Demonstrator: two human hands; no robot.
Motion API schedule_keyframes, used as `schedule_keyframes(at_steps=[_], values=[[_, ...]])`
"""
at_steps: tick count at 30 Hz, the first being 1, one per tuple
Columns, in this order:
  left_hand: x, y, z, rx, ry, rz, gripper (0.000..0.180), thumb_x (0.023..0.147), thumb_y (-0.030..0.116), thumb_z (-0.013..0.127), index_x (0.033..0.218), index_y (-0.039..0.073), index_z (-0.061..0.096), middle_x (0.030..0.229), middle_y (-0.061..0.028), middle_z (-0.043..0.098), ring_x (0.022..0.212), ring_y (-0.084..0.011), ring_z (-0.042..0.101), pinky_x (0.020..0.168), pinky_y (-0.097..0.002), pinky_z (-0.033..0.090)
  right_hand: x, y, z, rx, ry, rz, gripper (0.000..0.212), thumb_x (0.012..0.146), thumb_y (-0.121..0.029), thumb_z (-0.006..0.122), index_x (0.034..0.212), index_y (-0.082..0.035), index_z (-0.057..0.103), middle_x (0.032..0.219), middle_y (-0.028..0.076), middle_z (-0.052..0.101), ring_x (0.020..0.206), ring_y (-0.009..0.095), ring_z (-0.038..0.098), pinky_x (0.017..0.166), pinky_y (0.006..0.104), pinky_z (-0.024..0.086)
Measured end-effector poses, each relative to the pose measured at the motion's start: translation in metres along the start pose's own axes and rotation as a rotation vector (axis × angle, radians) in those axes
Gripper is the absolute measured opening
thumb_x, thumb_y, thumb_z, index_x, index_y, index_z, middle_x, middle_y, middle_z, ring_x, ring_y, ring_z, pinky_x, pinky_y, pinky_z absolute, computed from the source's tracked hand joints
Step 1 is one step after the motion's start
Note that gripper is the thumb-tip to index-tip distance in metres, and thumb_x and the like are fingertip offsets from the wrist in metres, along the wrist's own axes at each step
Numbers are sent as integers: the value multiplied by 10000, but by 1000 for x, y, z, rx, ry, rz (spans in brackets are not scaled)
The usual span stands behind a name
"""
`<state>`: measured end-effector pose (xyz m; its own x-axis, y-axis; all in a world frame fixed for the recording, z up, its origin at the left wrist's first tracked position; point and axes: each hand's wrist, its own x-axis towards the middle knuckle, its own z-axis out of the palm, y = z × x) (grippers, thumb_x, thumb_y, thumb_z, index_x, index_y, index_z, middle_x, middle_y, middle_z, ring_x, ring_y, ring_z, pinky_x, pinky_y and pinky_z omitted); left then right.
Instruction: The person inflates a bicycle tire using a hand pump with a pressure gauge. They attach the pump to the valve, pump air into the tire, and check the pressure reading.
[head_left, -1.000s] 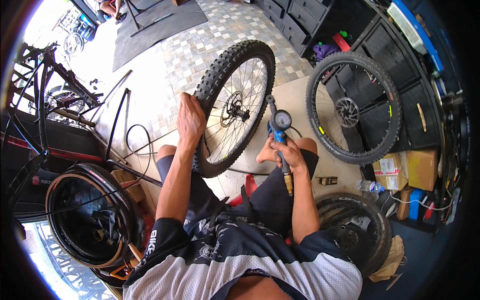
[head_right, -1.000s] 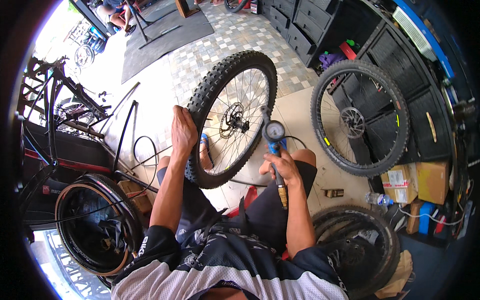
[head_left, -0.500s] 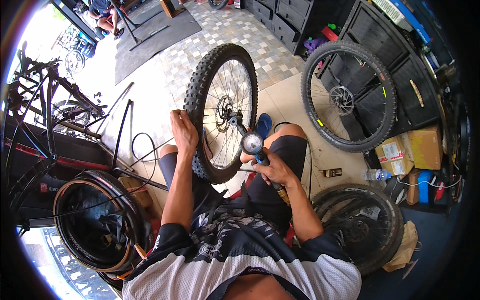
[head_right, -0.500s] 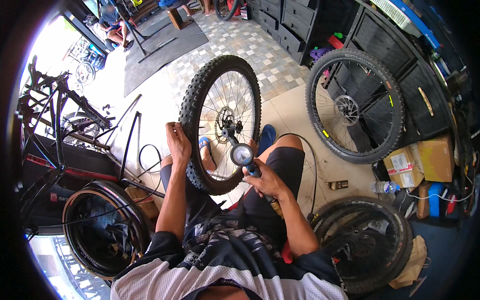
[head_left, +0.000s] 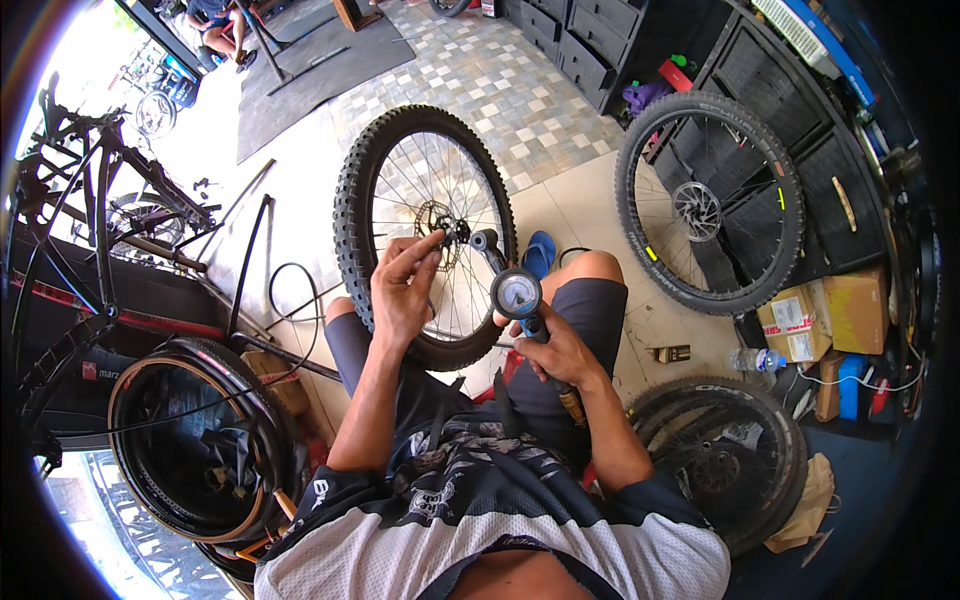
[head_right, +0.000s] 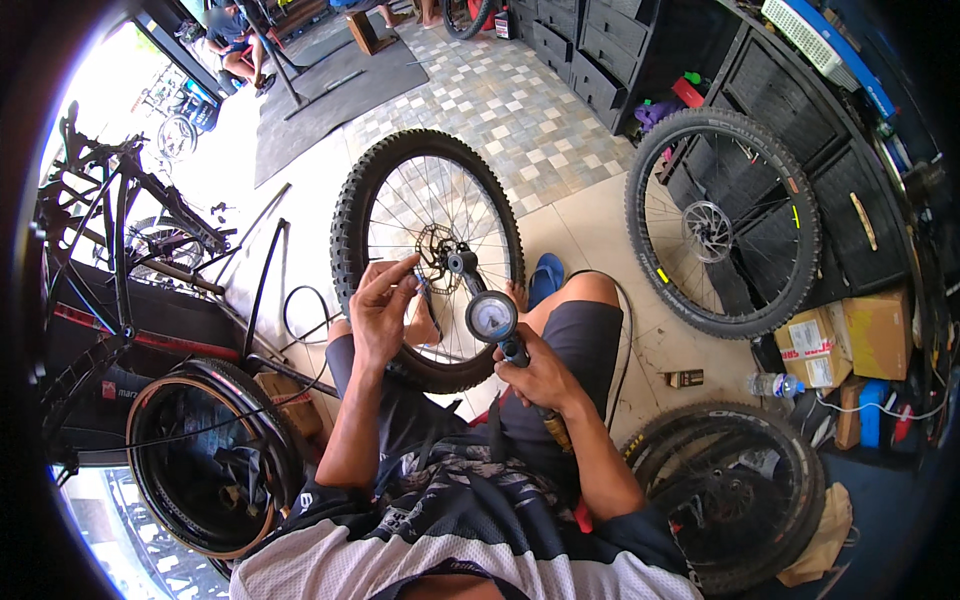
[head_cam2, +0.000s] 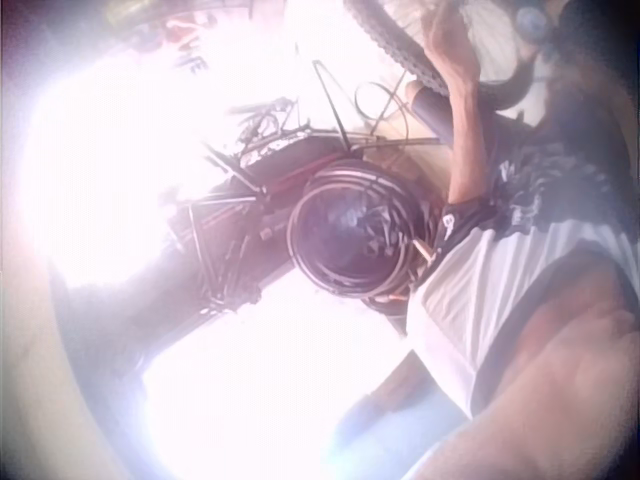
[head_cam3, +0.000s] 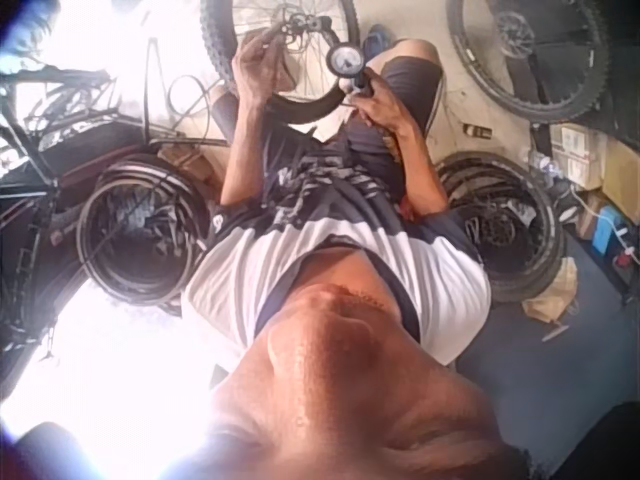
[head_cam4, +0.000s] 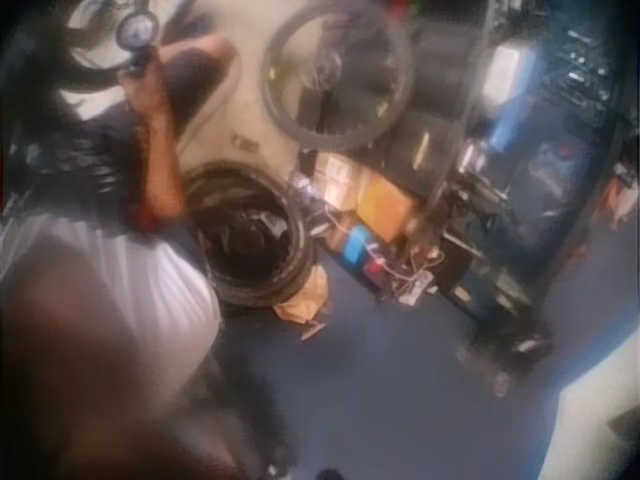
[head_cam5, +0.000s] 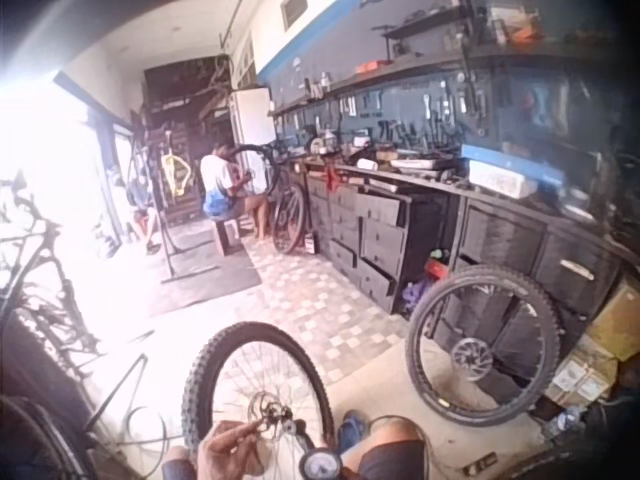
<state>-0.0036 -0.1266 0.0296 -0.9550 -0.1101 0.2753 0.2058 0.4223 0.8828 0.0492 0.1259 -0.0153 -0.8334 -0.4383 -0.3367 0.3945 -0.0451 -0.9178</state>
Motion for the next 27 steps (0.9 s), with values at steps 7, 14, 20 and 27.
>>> schedule_keyframes(at_steps=[7, 14, 20, 27], values=[[-2, 11, 11, -61, -97, 3, 319, 934, 4, 714, 1247, 65, 737, 1039, -54, 663, 907, -124, 603, 795, -257, 492, -10, -12, 8, -131, 35, -17, 461, 889, -80, 668, 1312, -24, 495, 1048, 64, 607, 578, 117, 567, 479, 287, 480], [-3, 8, 13, -279, -69, -76, 253, 883, -56, 759, 1124, 23, 766, 1082, -56, 657, 886, -92, 641, 743, -226, 537, -11, -14, 12, -241, 63, -81, 495, 856, -135, 711, 1279, 15, 504, 998, 126, 634, 926, 238, 635, 865, 360, 507], [0, 11, 10, -5, 2, 79, 282, 864, -35, 777, 1138, 31, 759, 1015, -80, 702, 837, -126, 676, 728, -267, 551, -10, -12, 12, -310, 36, -96, 544, 856, -148, 710, 1314, 23, 472, 1068, 222, 657, 999, 348, 657, 920, 405, 499], [-6, 24, 23, 327, 130, 227, 305, 865, -17, 763, 1164, 44, 767, 1022, -121, 737, 877, -207, 714, 773, -317, 565, -4, -10, 19, -417, 113, -246, 605, 840, -141, 702, 1354, 35, 436, 1078, 285, 671, 1037, 431, 681, 915, 439, 512]])
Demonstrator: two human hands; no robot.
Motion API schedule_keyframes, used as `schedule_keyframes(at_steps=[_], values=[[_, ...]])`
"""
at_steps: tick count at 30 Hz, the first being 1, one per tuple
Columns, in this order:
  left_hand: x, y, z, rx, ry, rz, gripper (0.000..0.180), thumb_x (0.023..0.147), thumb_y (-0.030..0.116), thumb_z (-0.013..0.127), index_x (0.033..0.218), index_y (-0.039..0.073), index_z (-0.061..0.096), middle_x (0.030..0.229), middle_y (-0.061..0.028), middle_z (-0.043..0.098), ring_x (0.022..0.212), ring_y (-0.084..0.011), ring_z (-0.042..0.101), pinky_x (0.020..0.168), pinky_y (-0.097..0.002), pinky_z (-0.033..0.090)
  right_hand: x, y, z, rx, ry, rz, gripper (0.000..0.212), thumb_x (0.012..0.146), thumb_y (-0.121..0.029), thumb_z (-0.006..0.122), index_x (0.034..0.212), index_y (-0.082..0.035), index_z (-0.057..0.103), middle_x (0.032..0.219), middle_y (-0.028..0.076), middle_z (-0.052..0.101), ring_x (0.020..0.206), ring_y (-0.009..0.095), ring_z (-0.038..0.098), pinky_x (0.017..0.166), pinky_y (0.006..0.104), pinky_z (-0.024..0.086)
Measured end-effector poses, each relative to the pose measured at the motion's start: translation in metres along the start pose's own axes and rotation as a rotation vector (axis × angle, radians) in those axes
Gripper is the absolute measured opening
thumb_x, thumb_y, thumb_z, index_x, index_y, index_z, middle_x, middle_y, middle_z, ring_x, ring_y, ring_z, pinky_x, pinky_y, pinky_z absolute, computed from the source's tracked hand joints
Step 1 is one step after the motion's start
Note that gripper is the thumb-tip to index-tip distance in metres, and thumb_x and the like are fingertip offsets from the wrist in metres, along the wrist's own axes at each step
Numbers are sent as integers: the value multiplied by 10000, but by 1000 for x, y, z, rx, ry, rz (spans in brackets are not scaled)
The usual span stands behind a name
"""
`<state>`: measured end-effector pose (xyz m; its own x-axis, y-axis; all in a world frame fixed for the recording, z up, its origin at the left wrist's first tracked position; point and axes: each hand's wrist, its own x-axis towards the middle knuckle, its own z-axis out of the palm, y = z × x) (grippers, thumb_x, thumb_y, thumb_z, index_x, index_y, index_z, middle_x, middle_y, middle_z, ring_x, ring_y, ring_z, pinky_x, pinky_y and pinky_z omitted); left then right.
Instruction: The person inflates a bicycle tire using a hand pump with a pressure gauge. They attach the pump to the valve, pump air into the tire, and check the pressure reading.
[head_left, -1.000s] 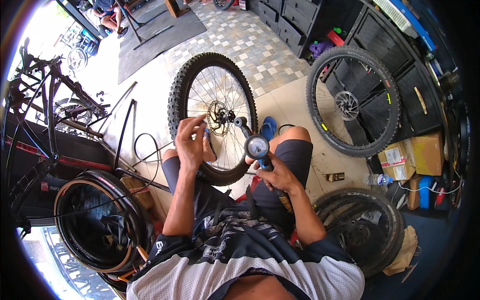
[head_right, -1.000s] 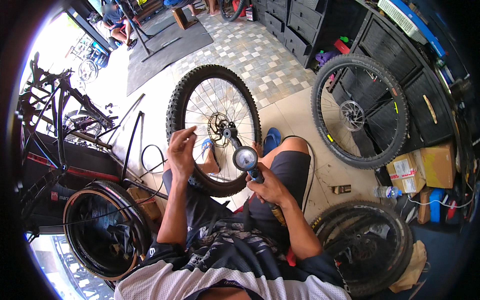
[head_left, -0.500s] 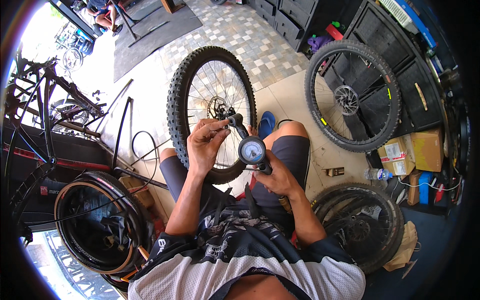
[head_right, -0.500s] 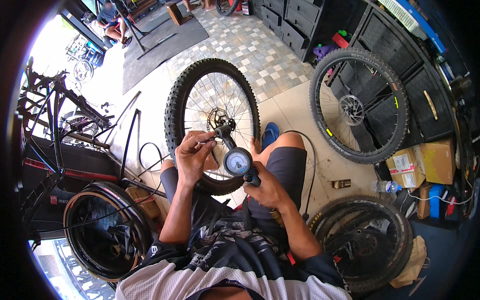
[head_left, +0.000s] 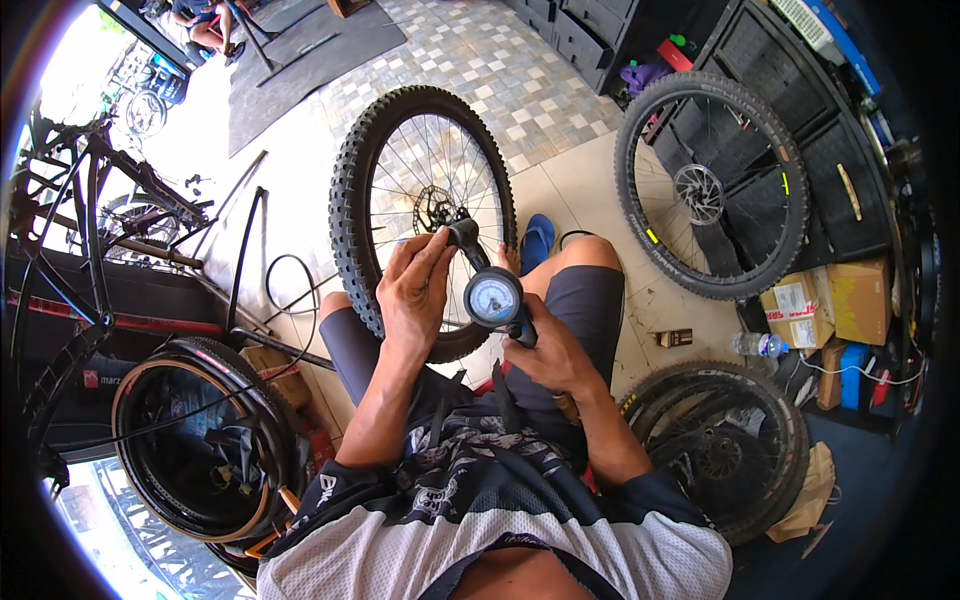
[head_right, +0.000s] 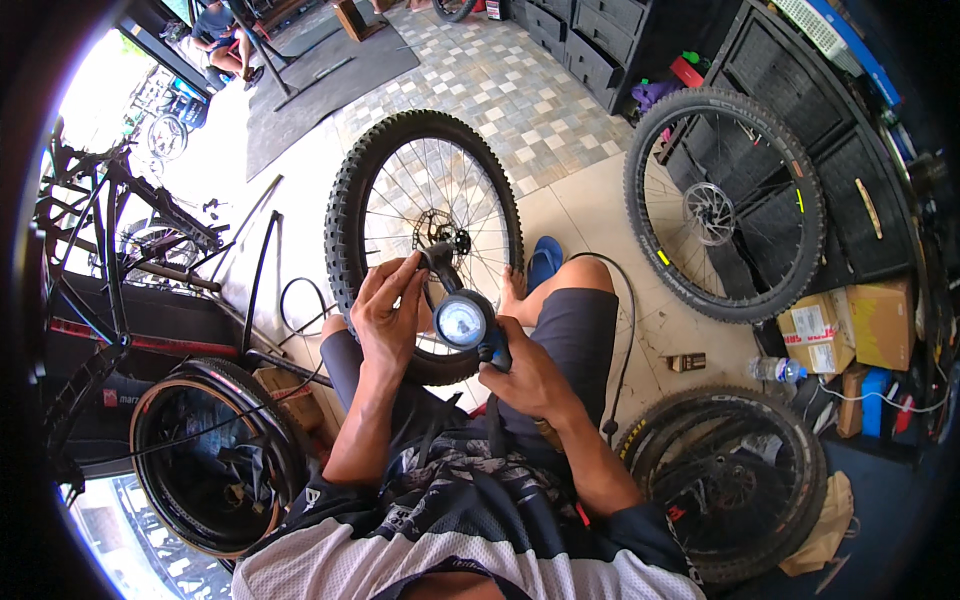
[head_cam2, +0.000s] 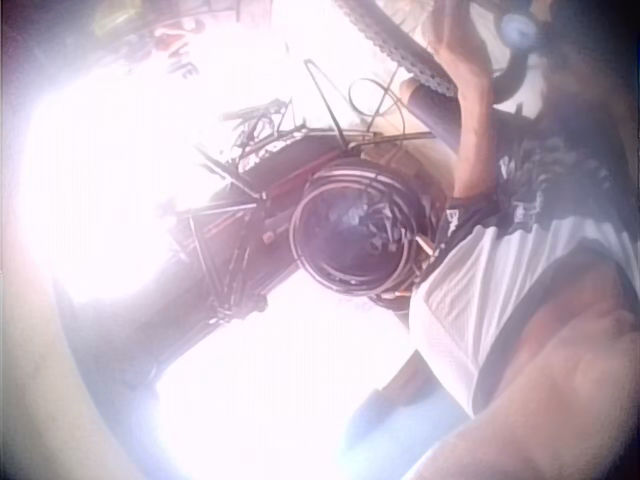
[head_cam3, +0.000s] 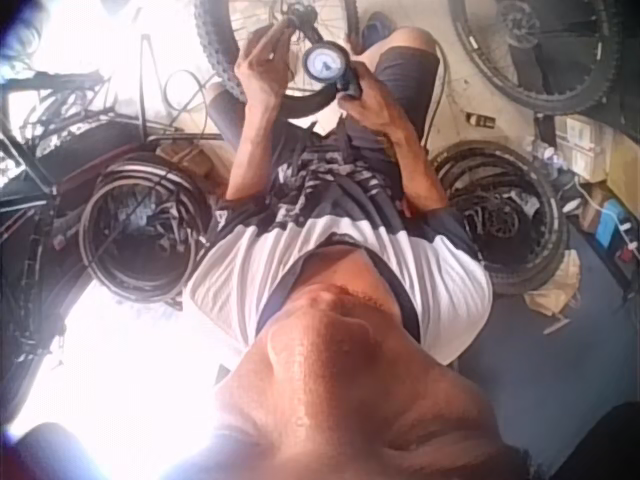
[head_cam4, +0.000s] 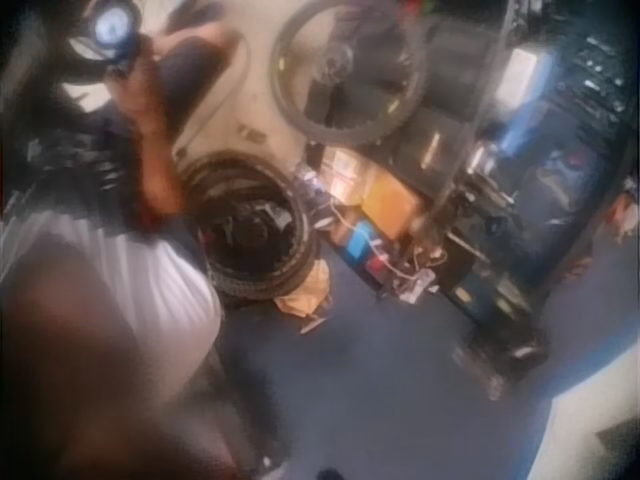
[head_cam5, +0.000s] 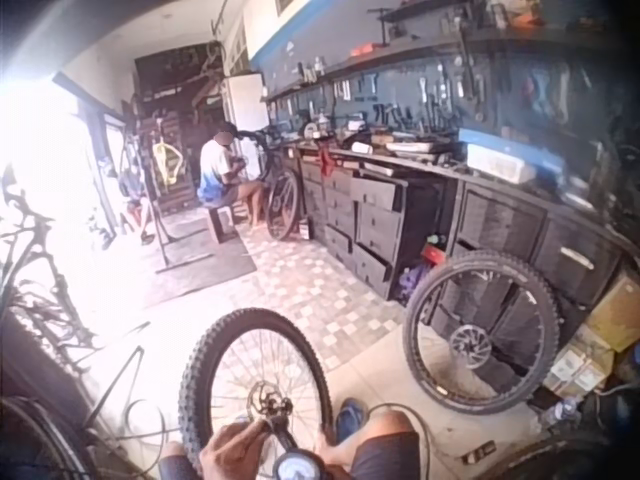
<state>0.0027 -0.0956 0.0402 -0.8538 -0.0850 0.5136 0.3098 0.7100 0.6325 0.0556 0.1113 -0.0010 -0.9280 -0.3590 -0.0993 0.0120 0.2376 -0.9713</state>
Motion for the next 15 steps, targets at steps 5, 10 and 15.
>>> schedule_keyframes(at_steps=[5, 10, 15], values=[[-2, 2, 4, 6, 18, 8, 290, 922, 7, 714, 1208, 36, 748, 1107, -140, 720, 907, -229, 718, 800, -336, 571, 2, -2, 5, -1, -3, 31, 630, 832, -129, 696, 1366, 61, 420, 1094, 315, 665, 1056, 444, 678, 919, 445, 517], [-3, -4, 3, 21, 26, 48, 313, 929, -25, 693, 1235, 27, 732, 1145, -140, 692, 872, -195, 710, 769, -309, 576, 1, -6, 7, 10, -18, 48, 634, 831, -127, 691, 1368, 69, 417, 1105, 325, 660, 1075, 447, 672, 936, 447, 513], [-1, -12, -2, -328, -31, -159, 354, 926, -97, 665, 1253, 26, 721, 1132, -83, 656, 811, -107, 672, 692, -243, 575, 1, -10, 7, 11, -32, 52, 630, 825, -121, 688, 1365, 67, 422, 1113, 330, 655, 1091, 453, 663, 946, 444, 509]])
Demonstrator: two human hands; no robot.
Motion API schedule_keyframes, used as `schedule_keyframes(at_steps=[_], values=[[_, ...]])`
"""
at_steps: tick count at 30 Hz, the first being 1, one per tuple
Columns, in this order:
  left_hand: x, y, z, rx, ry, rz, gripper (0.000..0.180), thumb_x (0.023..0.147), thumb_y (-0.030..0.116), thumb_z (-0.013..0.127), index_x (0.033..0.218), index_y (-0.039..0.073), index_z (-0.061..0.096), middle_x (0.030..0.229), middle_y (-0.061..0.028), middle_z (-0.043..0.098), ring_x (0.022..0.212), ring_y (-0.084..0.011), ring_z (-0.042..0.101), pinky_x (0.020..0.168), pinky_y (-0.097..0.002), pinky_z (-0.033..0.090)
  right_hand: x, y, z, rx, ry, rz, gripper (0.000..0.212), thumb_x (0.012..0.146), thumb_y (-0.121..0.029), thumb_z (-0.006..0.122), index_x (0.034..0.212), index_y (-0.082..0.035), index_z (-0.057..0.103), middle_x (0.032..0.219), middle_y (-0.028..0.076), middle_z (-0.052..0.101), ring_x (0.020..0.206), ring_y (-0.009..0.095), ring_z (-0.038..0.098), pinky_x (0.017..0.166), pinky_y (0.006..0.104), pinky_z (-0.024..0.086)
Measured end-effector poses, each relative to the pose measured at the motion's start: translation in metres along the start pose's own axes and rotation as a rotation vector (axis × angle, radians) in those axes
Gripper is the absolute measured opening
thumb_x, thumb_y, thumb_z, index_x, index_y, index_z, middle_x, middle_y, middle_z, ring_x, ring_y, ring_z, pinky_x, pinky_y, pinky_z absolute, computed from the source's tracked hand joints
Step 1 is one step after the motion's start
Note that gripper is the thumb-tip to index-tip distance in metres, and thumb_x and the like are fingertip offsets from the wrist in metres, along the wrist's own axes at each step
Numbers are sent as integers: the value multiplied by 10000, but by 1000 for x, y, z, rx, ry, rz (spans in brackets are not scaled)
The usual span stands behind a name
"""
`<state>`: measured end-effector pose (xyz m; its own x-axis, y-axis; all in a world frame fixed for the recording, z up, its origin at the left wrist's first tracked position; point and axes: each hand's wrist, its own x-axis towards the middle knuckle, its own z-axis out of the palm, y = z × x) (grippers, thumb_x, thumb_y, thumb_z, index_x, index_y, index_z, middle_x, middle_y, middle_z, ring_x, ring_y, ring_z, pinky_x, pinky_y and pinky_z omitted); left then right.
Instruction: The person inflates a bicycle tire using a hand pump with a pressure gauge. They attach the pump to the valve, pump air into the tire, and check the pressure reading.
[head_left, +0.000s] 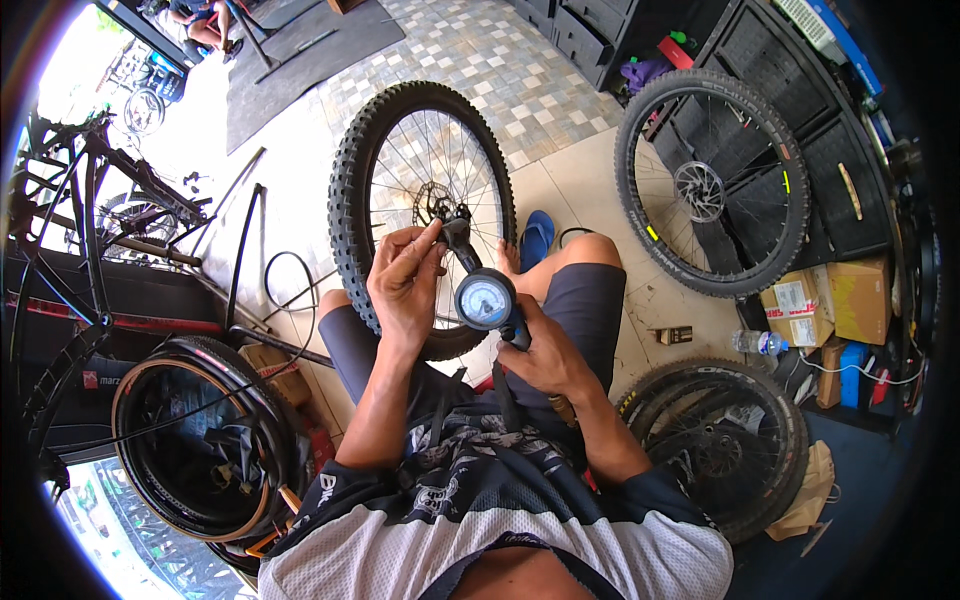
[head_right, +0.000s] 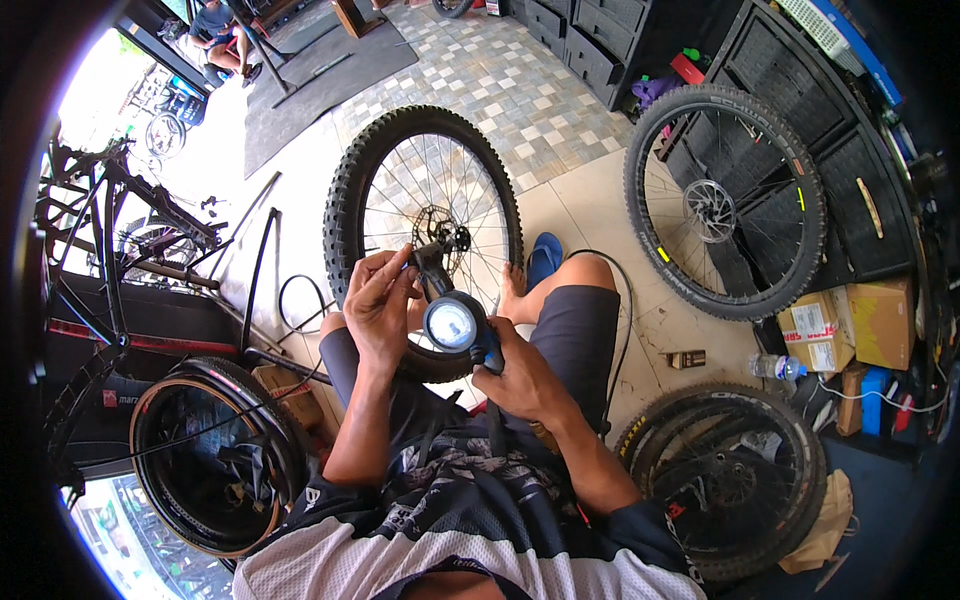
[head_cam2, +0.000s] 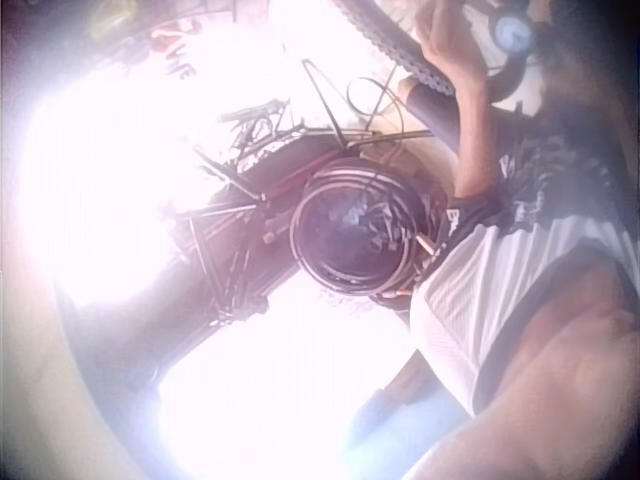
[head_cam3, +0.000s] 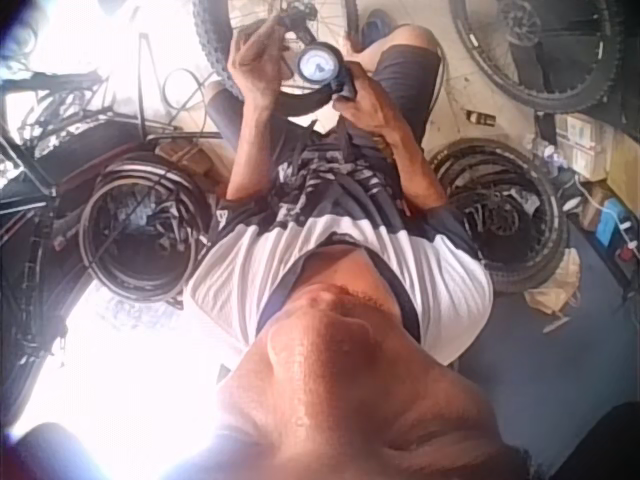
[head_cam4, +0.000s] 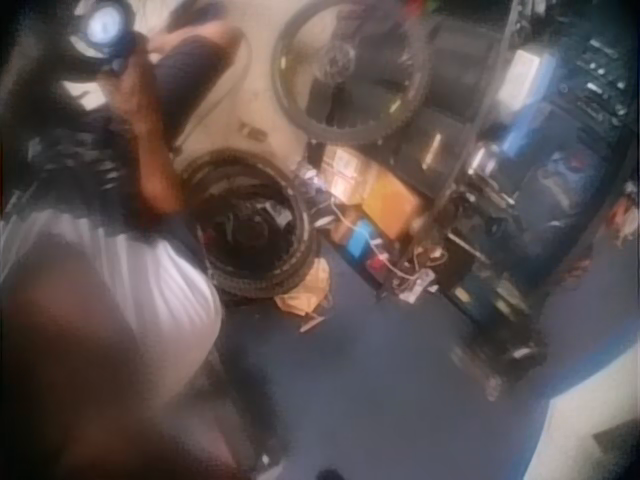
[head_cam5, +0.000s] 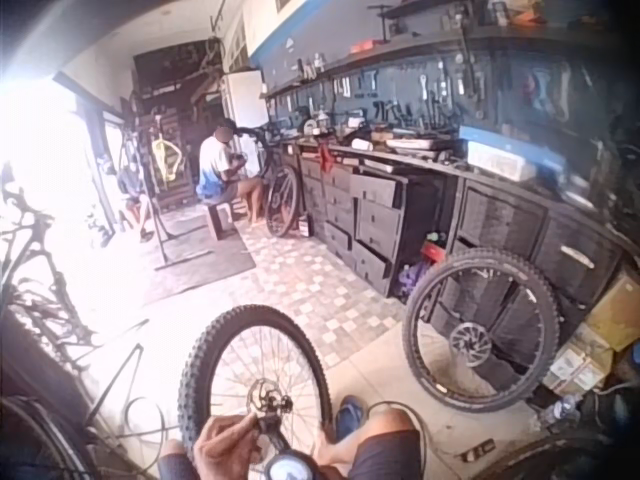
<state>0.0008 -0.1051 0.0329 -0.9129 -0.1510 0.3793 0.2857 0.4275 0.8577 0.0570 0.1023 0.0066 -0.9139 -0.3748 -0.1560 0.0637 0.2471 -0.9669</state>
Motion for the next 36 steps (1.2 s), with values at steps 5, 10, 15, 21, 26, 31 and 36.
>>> schedule_keyframes(at_steps=[5, 10, 15, 21, 26, 31, 36], values=[[6, -1, -4, -331, -6, -270, 185, 922, -101, 669, 1097, -51, 703, 1125, -85, 644, 820, -109, 668, 676, -232, 584, -1, -1, 0, 7, -7, 2, 618, 824, -123, 689, 1355, 59, 429, 1109, 329, 657, 1090, 454, 663, 942, 448, 511], [10, 2, -9, -158, -46, -65, 140, 938, -96, 651, 1064, -58, 697, 1110, -94, 655, 878, -113, 665, 692, -239, 587, -2, 0, -1, 15, 4, -36, 614, 828, -132, 690, 1353, 53, 431, 1082, 326, 666, 1065, 459, 673, 922, 451, 518], [10, 5, -12, -145, -57, -74, 144, 952, -84, 640, 1073, -56, 714, 1113, -90, 654, 866, -109, 659, 684, -231, 578, -2, 2, -1, 4, -9, -31, 612, 837, -148, 690, 1354, 50, 430, 1067, 327, 669, 1045, 466, 676, 910, 450, 521], [9, 2, -13, -198, -70, -91, 141, 967, -72, 630, 1100, -58, 675, 1105, -96, 655, 836, -100, 651, 691, -232, 571, -1, 2, -2, 17, -38, -32, 618, 843, -159, 692, 1360, 48, 423, 1078, 324, 666, 1044, 461, 674, 908, 447, 519], [9, -3, -13, -71, -46, 9, 137, 974, -63, 625, 1104, -50, 667, 1105, -95, 644, 847, -108, 654, 699, -239, 577, 0, 1, -2, 51, -81, 6, 621, 847, -165, 695, 1367, 36, 419, 1080, 310, 666, 1040, 451, 673, 910, 439, 514], [11, -3, -18, 67, -67, 111, 132, 963, -73, 628, 1081, -45, 680, 1136, -101, 629, 896, -120, 661, 702, -249, 587, 0, -2, -3, 76, -82, 31, 604, 855, -162, 691, 1362, 25, 421, 1082, 298, 665, 1042, 438, 675, 912, 437, 512], [11, 0, -16, -24, -20, 43, 160, 916, -64, 686, 1061, -4, 717, 1065, -104, 674, 806, -136, 667, 651, -263, 554, 1, -4, -4, 76, -84, 29, 600, 862, -159, 687, 1365, 17, 412, 1073, 298, 665, 1038, 437, 676, 912, 436, 513]])
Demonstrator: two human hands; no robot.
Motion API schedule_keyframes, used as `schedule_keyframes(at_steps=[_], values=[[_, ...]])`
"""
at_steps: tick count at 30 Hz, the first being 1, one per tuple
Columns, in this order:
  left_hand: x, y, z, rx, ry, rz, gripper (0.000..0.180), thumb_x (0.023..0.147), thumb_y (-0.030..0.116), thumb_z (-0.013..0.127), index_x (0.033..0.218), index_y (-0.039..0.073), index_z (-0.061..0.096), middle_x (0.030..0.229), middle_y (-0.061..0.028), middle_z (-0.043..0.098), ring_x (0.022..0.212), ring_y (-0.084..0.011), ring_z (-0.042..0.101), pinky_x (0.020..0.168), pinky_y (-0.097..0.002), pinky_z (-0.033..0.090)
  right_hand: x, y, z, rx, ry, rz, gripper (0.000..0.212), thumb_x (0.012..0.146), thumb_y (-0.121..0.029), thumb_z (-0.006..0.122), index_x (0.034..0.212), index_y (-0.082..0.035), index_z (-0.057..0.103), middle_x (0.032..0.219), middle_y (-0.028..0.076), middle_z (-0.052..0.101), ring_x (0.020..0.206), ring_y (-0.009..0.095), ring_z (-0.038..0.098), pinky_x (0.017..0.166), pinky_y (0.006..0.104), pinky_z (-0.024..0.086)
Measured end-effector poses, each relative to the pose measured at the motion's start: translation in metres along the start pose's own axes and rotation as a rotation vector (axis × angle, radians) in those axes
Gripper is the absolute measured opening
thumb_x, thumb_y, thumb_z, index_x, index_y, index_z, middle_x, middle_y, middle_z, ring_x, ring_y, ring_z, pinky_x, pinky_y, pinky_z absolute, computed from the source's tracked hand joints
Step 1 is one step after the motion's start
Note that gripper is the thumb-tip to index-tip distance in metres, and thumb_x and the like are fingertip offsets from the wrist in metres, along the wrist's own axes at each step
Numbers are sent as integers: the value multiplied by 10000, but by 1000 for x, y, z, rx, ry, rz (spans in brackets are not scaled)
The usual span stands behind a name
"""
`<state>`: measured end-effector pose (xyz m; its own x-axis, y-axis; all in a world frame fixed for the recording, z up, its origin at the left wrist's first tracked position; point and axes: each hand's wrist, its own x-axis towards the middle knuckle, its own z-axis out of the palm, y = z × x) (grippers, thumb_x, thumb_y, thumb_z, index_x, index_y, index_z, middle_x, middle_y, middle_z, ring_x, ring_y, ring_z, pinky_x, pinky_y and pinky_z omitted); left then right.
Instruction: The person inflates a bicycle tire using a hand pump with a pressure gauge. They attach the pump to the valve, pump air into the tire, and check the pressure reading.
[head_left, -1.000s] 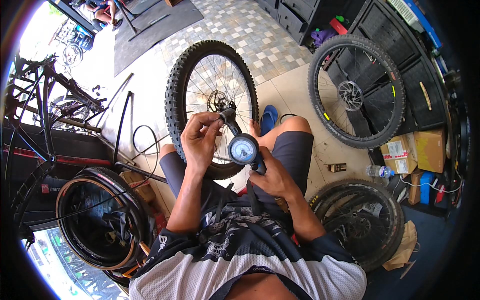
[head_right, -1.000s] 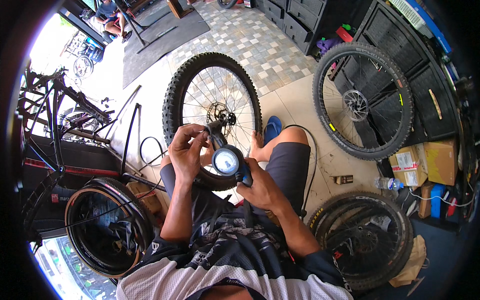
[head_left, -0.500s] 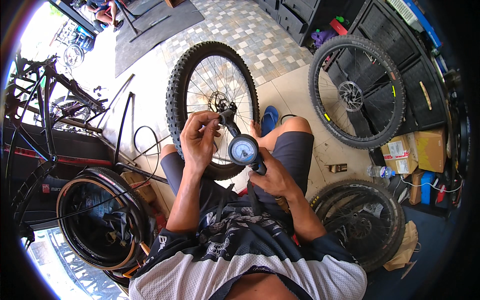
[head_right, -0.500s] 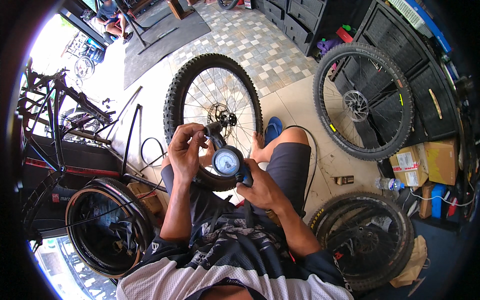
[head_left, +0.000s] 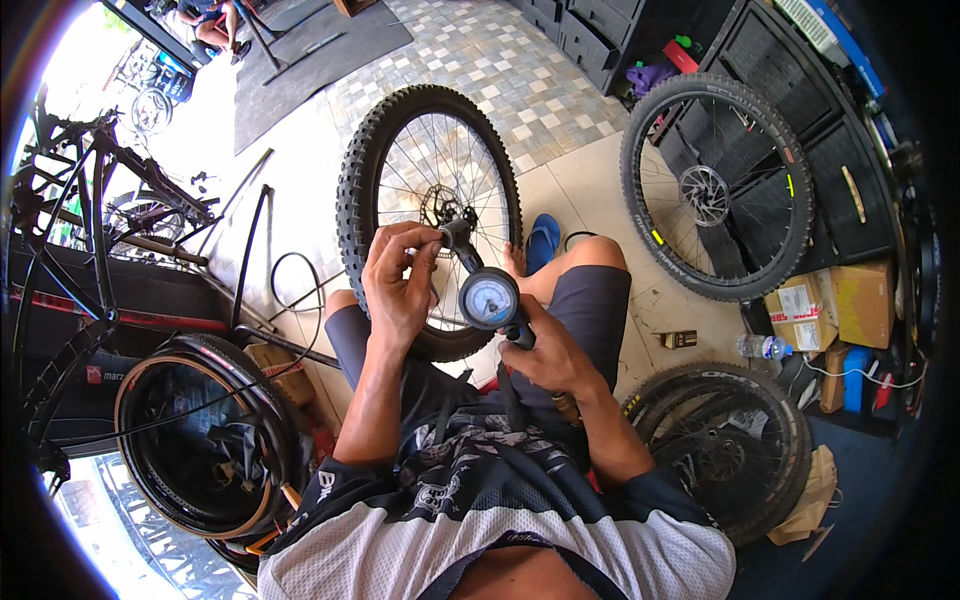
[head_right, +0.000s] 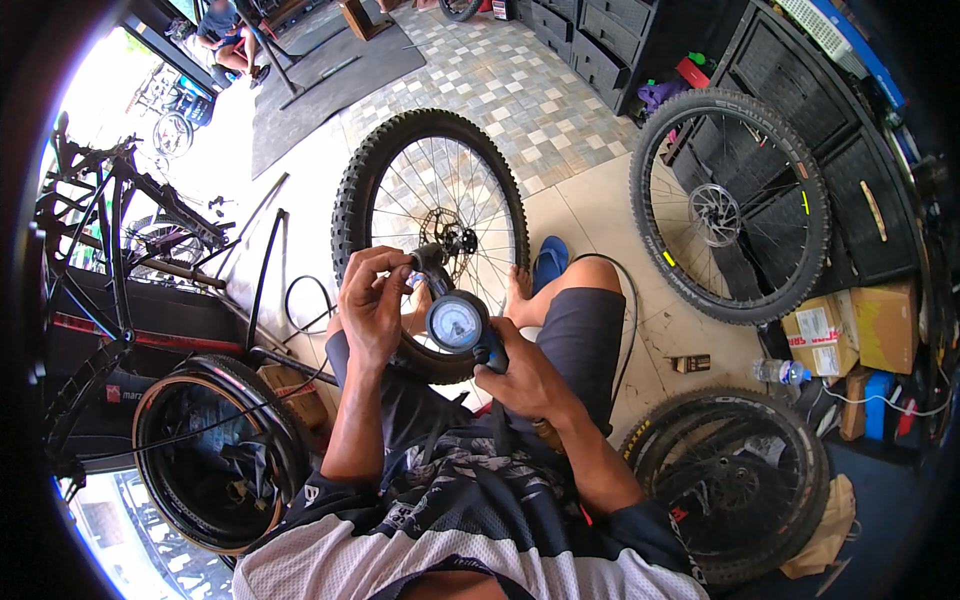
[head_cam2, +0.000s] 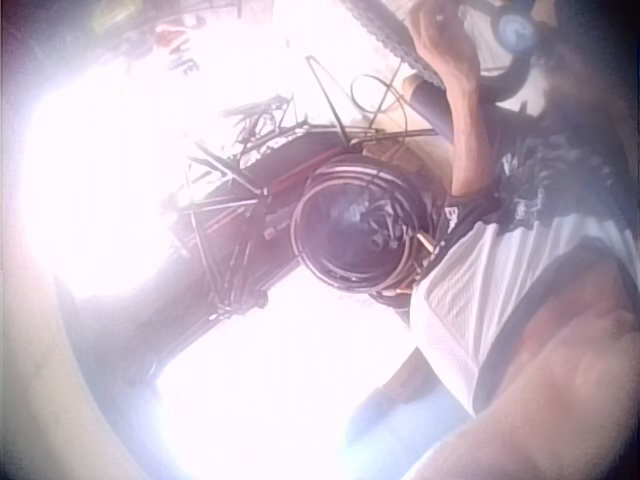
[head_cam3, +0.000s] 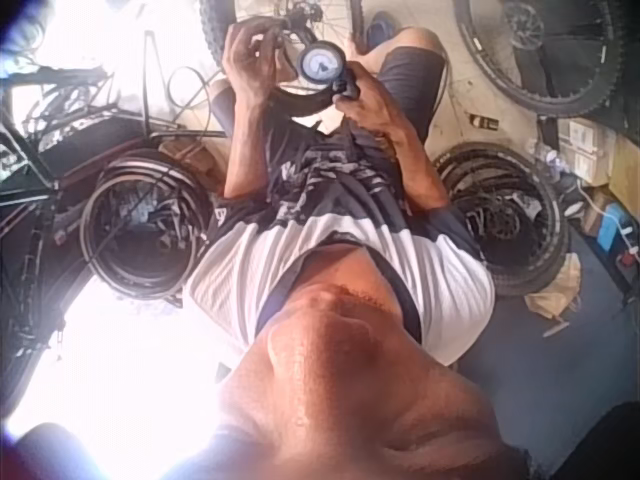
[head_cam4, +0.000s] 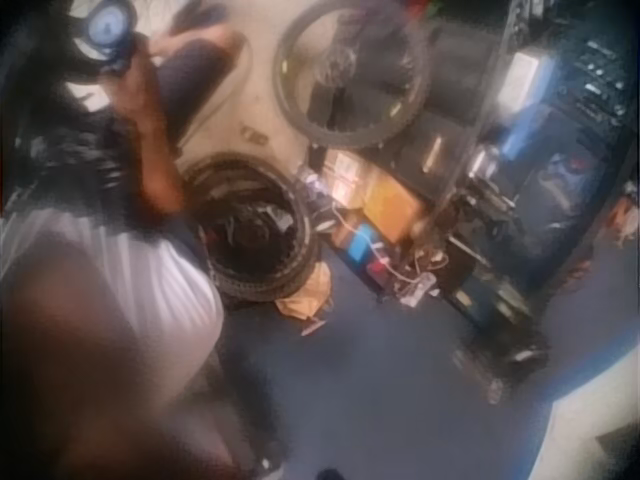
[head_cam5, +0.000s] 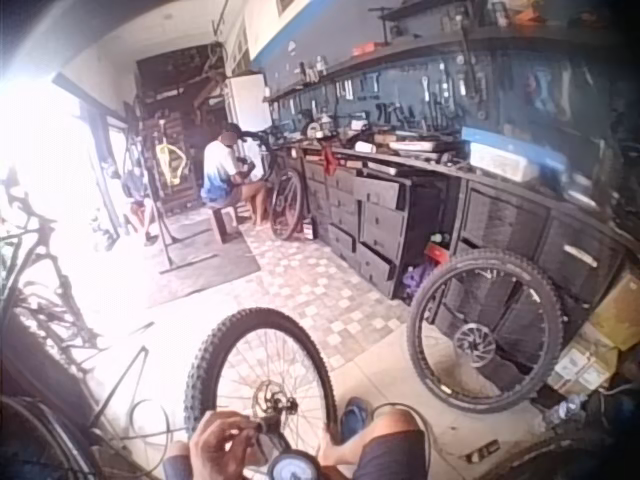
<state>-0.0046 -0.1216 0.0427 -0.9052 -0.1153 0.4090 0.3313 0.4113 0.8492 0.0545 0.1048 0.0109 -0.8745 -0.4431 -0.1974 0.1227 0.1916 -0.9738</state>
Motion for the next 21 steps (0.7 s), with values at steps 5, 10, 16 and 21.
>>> schedule_keyframes(at_steps=[5, 10, 16, 21], values=[[2, 3, -1, -21, 12, -49, 138, 937, -53, 672, 1056, -6, 720, 1057, -87, 666, 746, -114, 654, 621, -251, 549, 2, 5, 2, -24, 9, -33, 606, 859, -161, 687, 1367, 18, 409, 1066, 301, 666, 1029, 441, 678, 910, 437, 513], [3, 6, -4, -103, 14, -112, 116, 973, -37, 641, 1083, -32, 676, 1054, -96, 677, 764, -110, 656, 629, -248, 560, 3, 9, 2, -20, 9, -57, 605, 857, -164, 687, 1363, 24, 413, 1065, 301, 666, 1028, 439, 678, 912, 436, 514], [4, 7, -8, -364, 39, -204, 132, 986, -47, 617, 1117, -40, 622, 1070, -118, 690, 823, -114, 666, 664, -257, 588, 2, 6, 2, -9, 11, -29, 617, 858, -167, 692, 1371, 31, 411, 1068, 288, 668, 1023, 421, 681, 911, 428, 514], [3, 4, -8, -448, 15, -210, 198, 949, -80, 657, 1144, -48, 649, 1084, -114, 691, 890, -127, 688, 707, -252, 600, 1, 3, 1, 7, -14, 27, 619, 857, -163, 696, 1373, 29, 413, 1073, 287, 666, 1031, 414, 679, 914, 425, 512]])
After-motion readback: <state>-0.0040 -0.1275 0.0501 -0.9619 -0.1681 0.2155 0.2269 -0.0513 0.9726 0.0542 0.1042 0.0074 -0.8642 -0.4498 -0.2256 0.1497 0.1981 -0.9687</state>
